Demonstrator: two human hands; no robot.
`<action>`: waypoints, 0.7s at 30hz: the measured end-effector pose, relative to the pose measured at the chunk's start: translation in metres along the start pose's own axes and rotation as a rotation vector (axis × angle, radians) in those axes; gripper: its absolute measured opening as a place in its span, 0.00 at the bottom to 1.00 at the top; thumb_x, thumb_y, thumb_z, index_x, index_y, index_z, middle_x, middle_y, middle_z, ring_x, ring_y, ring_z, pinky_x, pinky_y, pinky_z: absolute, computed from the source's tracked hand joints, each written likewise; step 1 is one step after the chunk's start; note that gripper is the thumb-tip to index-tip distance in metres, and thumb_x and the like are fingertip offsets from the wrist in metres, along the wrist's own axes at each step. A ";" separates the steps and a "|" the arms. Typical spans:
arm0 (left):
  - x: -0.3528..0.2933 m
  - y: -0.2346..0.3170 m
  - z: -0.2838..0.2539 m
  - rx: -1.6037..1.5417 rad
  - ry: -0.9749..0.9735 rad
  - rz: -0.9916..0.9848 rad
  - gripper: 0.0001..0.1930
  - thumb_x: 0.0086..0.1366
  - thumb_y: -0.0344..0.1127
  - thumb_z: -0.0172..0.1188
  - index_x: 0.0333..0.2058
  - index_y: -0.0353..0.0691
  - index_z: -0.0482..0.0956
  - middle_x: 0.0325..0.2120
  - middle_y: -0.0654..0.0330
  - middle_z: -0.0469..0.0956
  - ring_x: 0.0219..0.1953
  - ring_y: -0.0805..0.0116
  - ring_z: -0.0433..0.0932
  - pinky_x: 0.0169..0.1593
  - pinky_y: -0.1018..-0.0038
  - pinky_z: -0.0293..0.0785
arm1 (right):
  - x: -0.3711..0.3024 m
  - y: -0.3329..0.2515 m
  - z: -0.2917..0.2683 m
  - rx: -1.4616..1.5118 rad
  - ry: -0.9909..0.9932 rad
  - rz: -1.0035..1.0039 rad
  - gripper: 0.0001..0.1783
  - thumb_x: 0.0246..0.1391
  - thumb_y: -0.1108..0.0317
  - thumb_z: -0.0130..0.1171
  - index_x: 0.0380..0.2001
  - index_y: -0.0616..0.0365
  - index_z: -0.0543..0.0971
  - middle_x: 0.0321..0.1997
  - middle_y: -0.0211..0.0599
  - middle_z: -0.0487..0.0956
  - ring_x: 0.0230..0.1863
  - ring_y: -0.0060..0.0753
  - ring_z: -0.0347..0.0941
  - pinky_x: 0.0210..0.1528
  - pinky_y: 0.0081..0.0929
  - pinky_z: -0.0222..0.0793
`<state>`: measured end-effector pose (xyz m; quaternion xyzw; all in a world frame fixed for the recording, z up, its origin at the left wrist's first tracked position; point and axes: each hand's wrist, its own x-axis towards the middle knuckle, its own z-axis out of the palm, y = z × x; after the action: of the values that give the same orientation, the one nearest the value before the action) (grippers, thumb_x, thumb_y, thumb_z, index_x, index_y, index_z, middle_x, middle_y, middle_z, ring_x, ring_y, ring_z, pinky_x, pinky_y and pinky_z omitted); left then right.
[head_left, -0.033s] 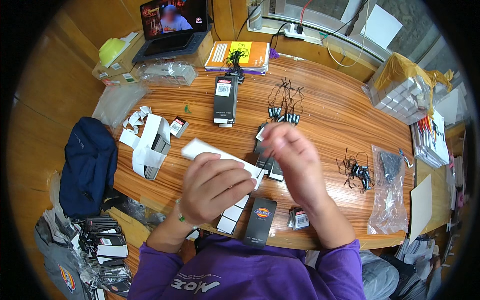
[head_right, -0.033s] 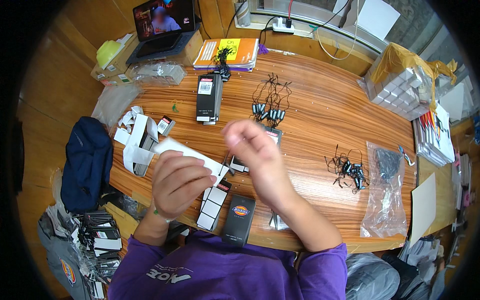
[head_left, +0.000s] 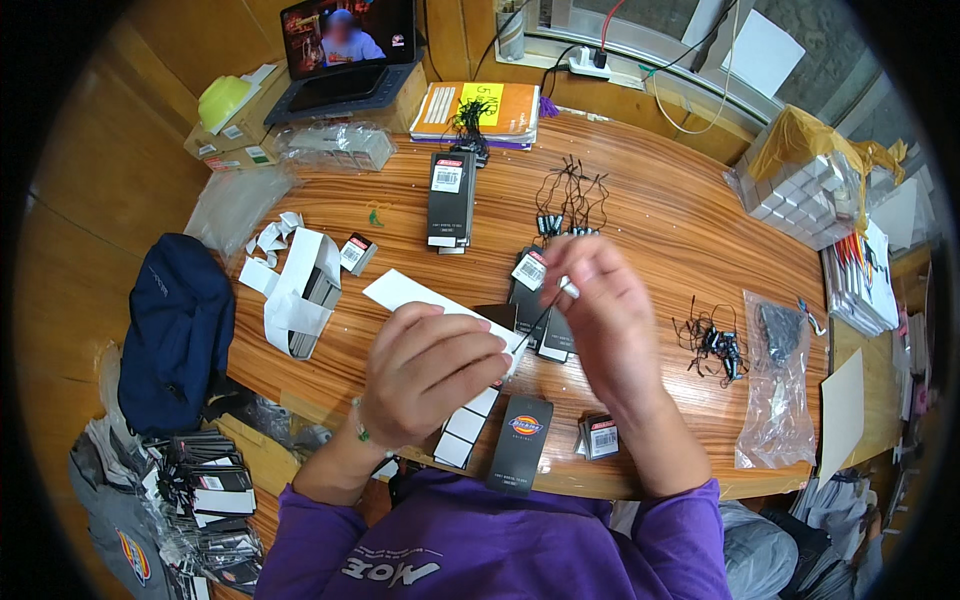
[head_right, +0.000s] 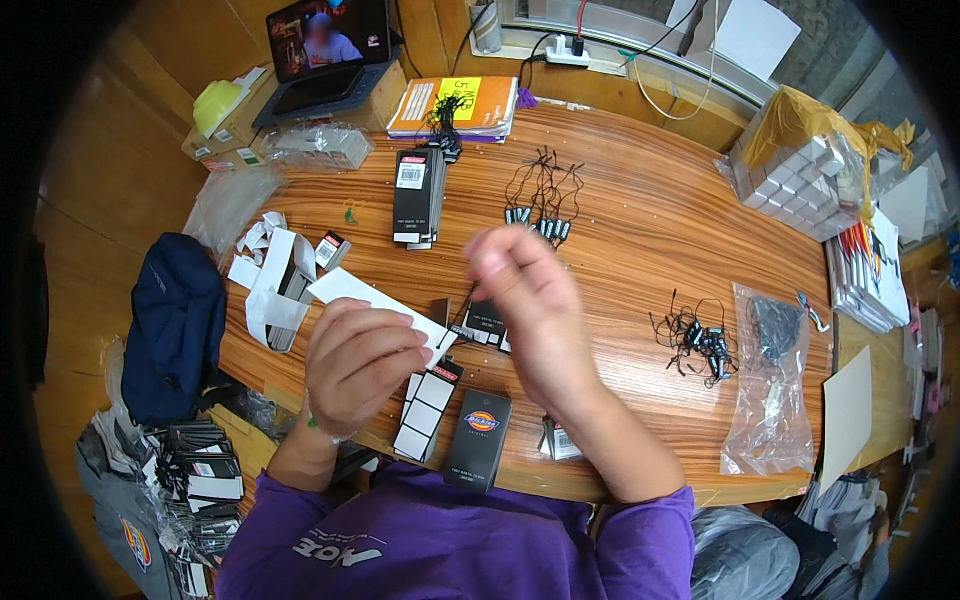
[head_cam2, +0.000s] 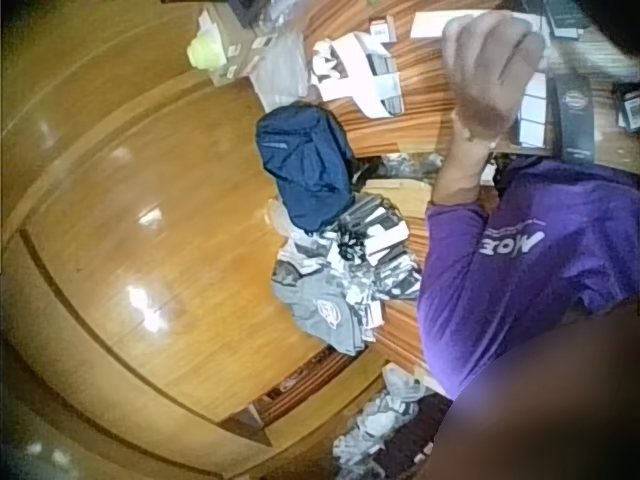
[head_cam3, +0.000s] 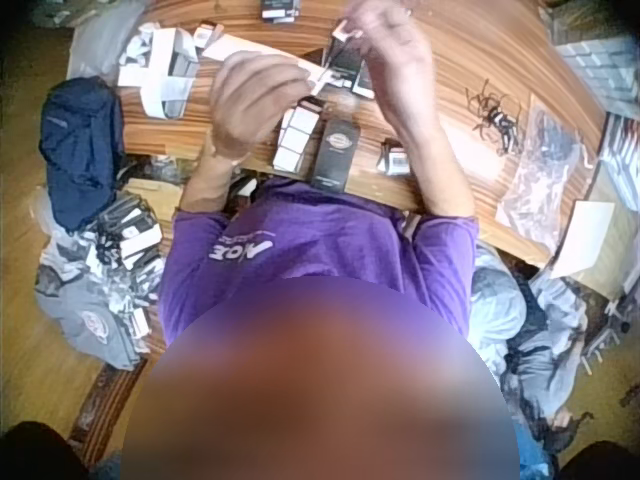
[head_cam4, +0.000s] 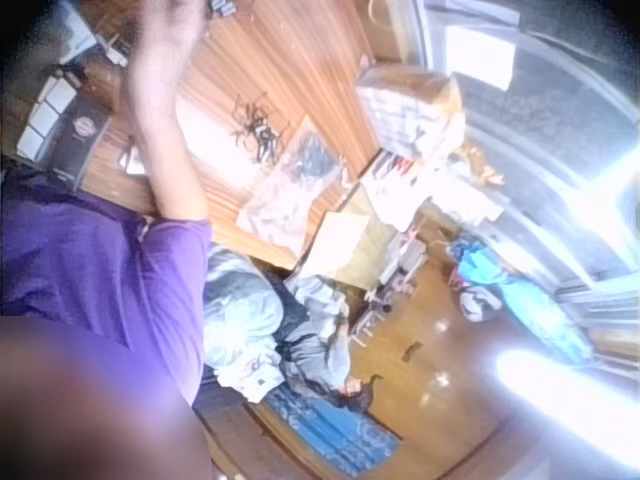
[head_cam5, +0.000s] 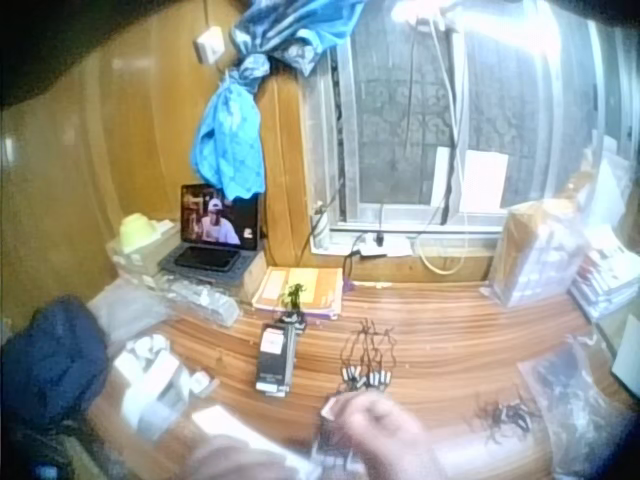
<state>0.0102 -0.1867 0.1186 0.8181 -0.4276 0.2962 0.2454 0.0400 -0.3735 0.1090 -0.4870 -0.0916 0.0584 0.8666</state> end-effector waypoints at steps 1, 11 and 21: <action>-0.001 -0.005 0.004 -0.033 0.016 -0.017 0.10 0.46 0.31 0.57 0.30 0.39 0.77 0.31 0.63 0.76 0.33 0.67 0.75 0.32 0.73 0.67 | 0.004 -0.004 -0.003 0.109 0.015 -0.041 0.06 0.58 0.66 0.48 0.32 0.56 0.68 0.34 0.31 0.69 0.34 0.20 0.64 0.39 0.19 0.62; -0.012 -0.012 0.019 -0.406 0.111 -0.275 0.12 0.48 0.18 0.55 0.33 0.36 0.74 0.32 0.55 0.75 0.31 0.60 0.75 0.33 0.70 0.70 | 0.011 -0.011 -0.014 0.347 -0.062 -0.129 0.06 0.60 0.65 0.45 0.34 0.54 0.65 0.28 0.31 0.68 0.27 0.21 0.65 0.33 0.21 0.64; 0.005 -0.005 0.010 -0.493 0.013 -0.555 0.07 0.51 0.27 0.62 0.29 0.34 0.75 0.29 0.56 0.74 0.32 0.65 0.75 0.37 0.74 0.71 | 0.002 -0.012 -0.003 0.397 -0.213 -0.077 0.06 0.60 0.65 0.45 0.36 0.55 0.64 0.30 0.35 0.69 0.29 0.25 0.65 0.35 0.23 0.65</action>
<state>0.0199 -0.1934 0.1146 0.8173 -0.2463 0.1114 0.5089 0.0433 -0.3819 0.1175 -0.2943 -0.1878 0.0929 0.9325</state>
